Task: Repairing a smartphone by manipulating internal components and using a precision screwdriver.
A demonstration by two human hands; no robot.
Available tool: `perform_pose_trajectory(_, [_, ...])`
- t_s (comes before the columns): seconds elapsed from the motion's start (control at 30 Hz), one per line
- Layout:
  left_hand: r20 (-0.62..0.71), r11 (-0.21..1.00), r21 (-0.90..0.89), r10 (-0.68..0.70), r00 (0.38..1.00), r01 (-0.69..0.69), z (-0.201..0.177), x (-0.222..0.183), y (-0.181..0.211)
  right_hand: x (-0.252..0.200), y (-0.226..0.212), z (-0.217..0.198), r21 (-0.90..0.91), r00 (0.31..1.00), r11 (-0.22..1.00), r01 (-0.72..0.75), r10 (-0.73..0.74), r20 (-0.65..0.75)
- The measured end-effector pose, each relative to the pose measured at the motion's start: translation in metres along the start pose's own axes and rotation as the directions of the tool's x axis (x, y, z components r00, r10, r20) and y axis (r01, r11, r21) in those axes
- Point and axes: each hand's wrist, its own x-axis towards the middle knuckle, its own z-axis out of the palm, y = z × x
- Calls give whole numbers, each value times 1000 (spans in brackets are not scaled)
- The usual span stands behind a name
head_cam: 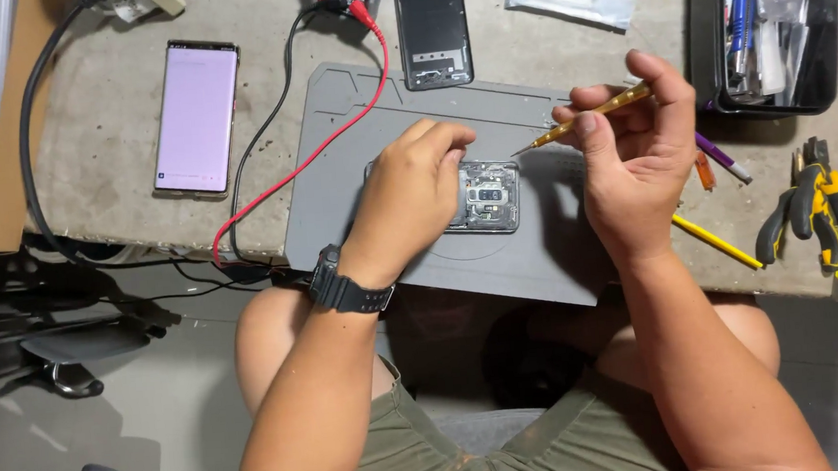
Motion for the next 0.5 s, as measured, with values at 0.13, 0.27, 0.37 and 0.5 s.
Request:
perform_pose_trajectory(0.13, [1,1000,20,-4,1000,4,1,0,-1,-4,-5,2,7,997,999,-36,35,62])
perform_pose_trajectory(0.27, [17,1000,17,-10,1000,10,0,0,0,-7,-8,-1,-104,990,995,6,8,142])
perform_pose_trajectory(0.37, [26,1000,18,2,1000,-2,-1,0,0,-7,-10,-3,-116,988,993,8,10,157])
perform_pose_trajectory(0.5, [18,999,23,27,999,-27,-1,0,-1,-10,-7,-1,-111,984,993,37,-17,177])
